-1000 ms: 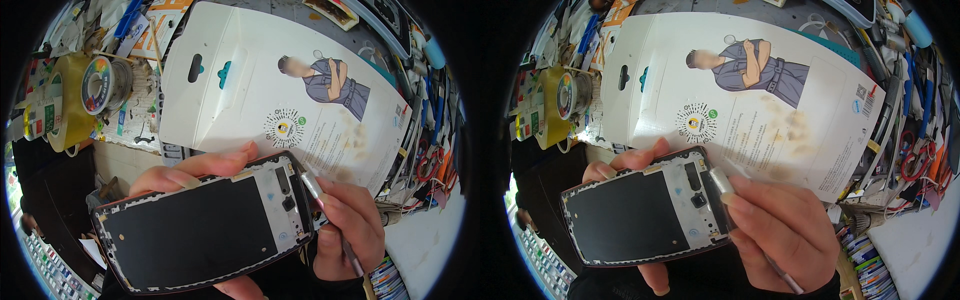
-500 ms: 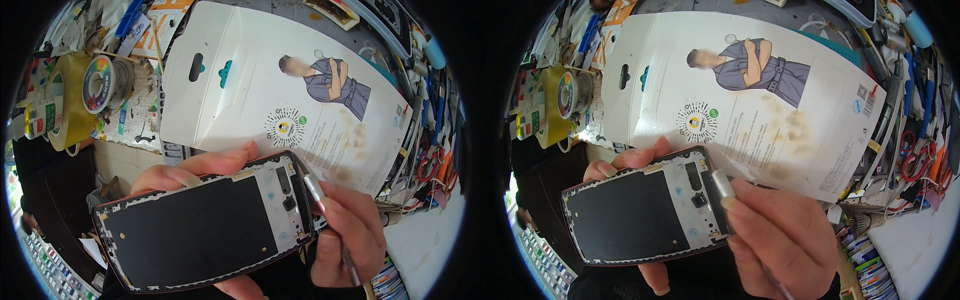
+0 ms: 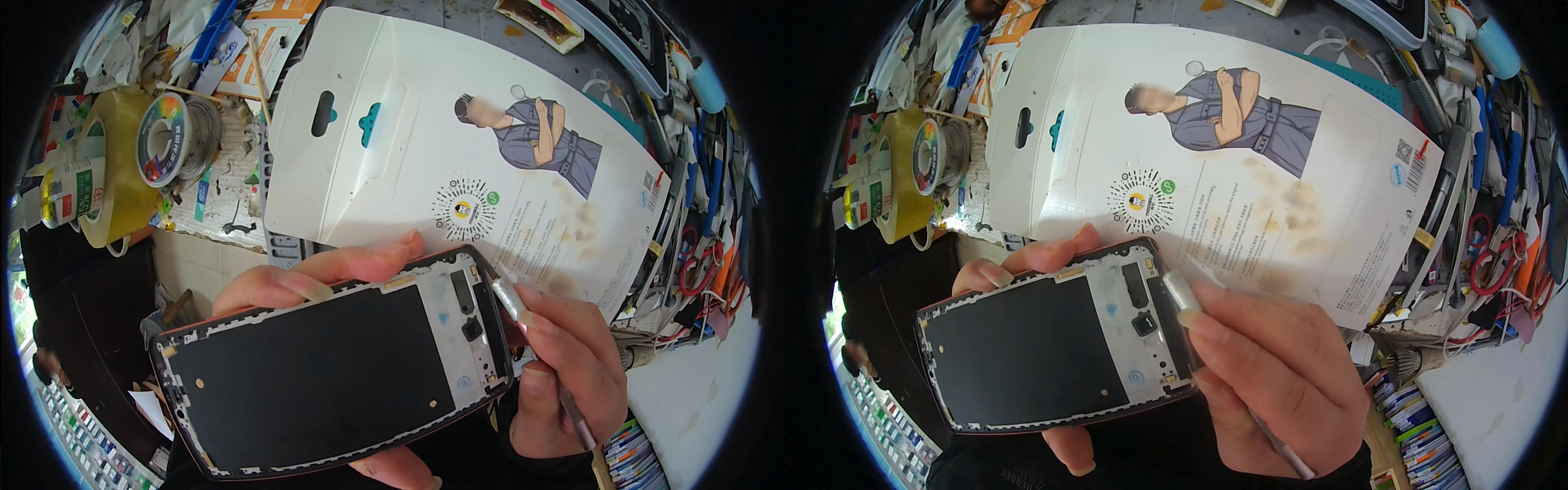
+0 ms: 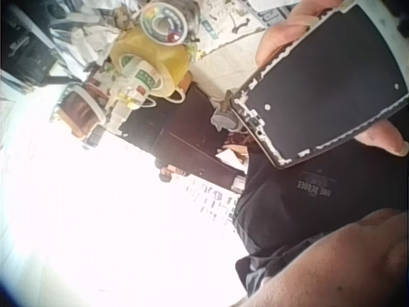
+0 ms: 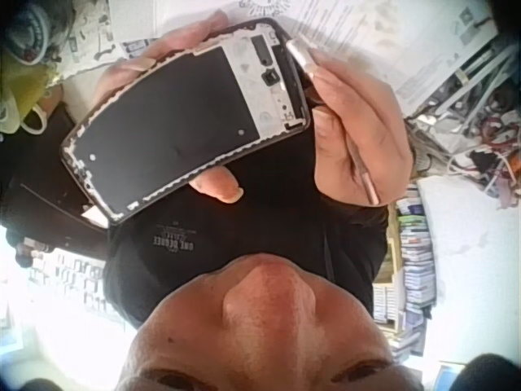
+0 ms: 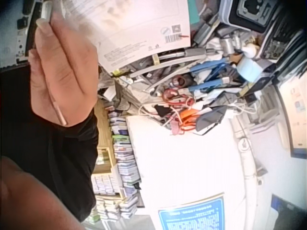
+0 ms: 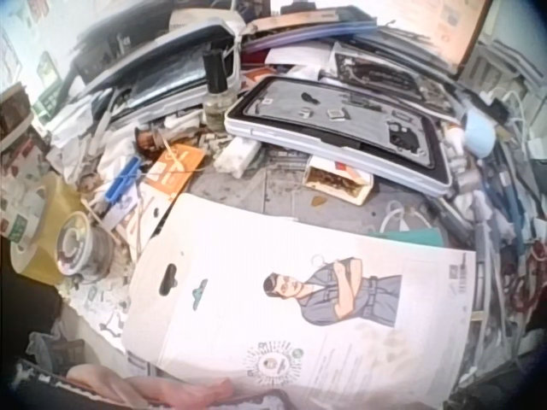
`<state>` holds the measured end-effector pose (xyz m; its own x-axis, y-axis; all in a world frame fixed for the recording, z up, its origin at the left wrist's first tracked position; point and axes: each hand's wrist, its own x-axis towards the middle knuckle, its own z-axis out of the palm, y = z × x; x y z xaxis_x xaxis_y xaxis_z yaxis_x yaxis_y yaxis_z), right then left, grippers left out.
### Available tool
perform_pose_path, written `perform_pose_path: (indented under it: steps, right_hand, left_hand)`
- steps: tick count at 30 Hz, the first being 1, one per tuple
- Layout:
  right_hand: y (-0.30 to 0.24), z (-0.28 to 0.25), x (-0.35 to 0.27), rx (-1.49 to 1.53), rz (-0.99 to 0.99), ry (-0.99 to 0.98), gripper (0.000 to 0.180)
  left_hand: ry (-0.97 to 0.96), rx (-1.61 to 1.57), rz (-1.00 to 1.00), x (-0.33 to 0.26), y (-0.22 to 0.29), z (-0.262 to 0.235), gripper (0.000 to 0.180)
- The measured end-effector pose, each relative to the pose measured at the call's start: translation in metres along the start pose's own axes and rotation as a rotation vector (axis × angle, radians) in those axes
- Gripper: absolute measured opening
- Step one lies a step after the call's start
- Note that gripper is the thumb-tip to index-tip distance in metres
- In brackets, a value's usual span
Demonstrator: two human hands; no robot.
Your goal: The person uses a metal spudger and a blue plastic pry tool to separate the screen assembly from the phone frame, then lifts the screen to expose the battery and internal components. The person continues to pry along the edges to fully detach the screen.
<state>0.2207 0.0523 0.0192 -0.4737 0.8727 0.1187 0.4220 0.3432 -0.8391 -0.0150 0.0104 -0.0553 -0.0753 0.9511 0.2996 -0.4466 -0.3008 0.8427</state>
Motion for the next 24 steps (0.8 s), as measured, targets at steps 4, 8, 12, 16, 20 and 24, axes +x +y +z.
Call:
perform_pose_path:
  steps: [4,8,12,16,20,24]
  right_hand:
    - [0.003,0.003,0.0,0.178,0.092,0.073,0.025]
    - [0.011,0.004,0.002,0.259,0.064,0.078,0.027]
    - [0.015,0.002,0.004,0.287,0.028,0.005,0.029]
    - [0.007,0.0,0.002,0.257,0.037,0.024,0.033]
    - [-0.001,-0.004,0.001,0.099,0.056,-0.01,0.027]
    - [0.0,-0.005,0.003,-0.049,-0.049,-0.065,0.027]
  left_hand:
    - [0.04,0.012,-0.002,-0.004,0.002,0.006,0.123]
    - [0.07,0.023,-0.033,-0.008,0.002,0.009,0.126]
    - [0.022,0.103,0.084,-0.009,-0.005,0.003,0.132]
    - [-0.131,0.144,0.183,-0.008,-0.014,-0.009,0.137]
    - [-0.162,0.135,0.124,-0.007,-0.012,-0.009,0.138]
    - [-0.19,0.124,0.011,0.002,0.005,-0.008,0.137]
